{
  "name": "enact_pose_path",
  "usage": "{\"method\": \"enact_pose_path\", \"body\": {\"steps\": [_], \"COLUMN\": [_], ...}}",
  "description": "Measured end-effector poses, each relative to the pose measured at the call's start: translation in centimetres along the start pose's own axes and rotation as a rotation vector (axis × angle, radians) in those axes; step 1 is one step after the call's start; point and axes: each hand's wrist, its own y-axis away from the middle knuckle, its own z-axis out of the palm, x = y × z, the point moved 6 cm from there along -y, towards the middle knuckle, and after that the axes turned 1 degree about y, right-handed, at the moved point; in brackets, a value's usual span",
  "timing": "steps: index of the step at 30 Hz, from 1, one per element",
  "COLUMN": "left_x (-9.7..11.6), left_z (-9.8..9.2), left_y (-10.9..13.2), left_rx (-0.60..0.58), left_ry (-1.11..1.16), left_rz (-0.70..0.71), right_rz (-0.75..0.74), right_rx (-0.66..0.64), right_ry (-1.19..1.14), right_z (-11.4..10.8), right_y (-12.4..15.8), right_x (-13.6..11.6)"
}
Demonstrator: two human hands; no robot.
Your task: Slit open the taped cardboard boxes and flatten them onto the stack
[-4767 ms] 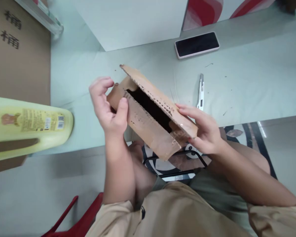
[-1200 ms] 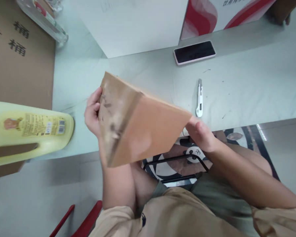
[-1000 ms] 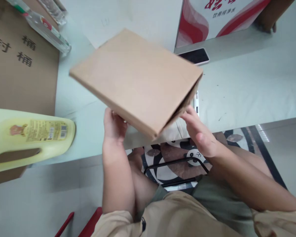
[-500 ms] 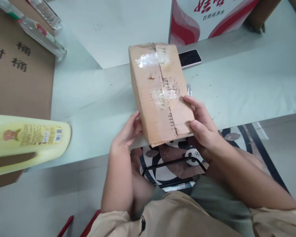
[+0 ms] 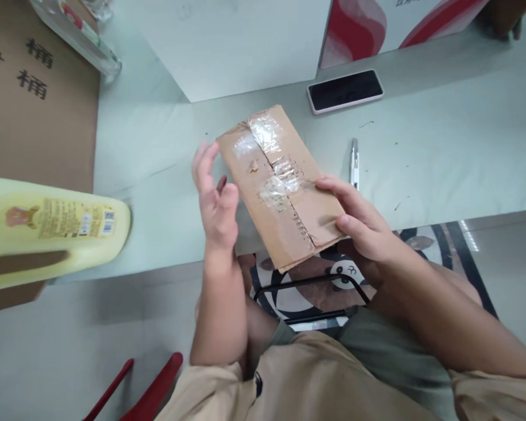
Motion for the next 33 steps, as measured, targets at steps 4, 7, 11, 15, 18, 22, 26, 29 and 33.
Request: {"method": "enact_pose_path", "body": {"steps": [4,7,11,15,18,22,26,29,33], "left_x": [1.4,1.1,0.8,0.6,0.1,-0.9,-1.1,-0.8,-0.2], "left_z": [1.4,1.7,1.5,1.7,1.8,1.6,1.5,1.4,1.2], "left_y": [0.4,0.9,1.0,0.9,0.9,0.8,0.8,0.8,0.8], "left_rx": [-0.028,-0.033,0.001,-0.007,-0.013,0.007,0.014,0.023,0.041], "left_ry": [0.01,0.022,0.012,0.033,0.026,0.007,-0.018,-0.022,-0.042], "left_rz": [0.155,0.146,0.181,0.24,0.301,0.33,0.308,0.248,0.255], "right_rz": [-0.03,-0.043,-0.022,-0.012,-0.084,-0.136,-0.135,-0.133,-0.127], "right_rx": [0.008,-0.004,0.006,0.016,0.022,0.036,0.04,0.04,0.029], "right_ry": [-0.034,-0.043,-0.04,0.046,0.146,0.178,0.179,0.168,0.145], "right_z": [0.3,0.3,0.1,-0.2,-0.4,-0.4,-0.3,-0.3,-0.2], "right_y": [0.0,0.1,0.3,0.3,0.2,0.1,0.1,0.1,0.2], "right_x": [0.2,0.4,0.7,0.4,-0.3,-0.6,-0.4,-0.3,-0.2]}}
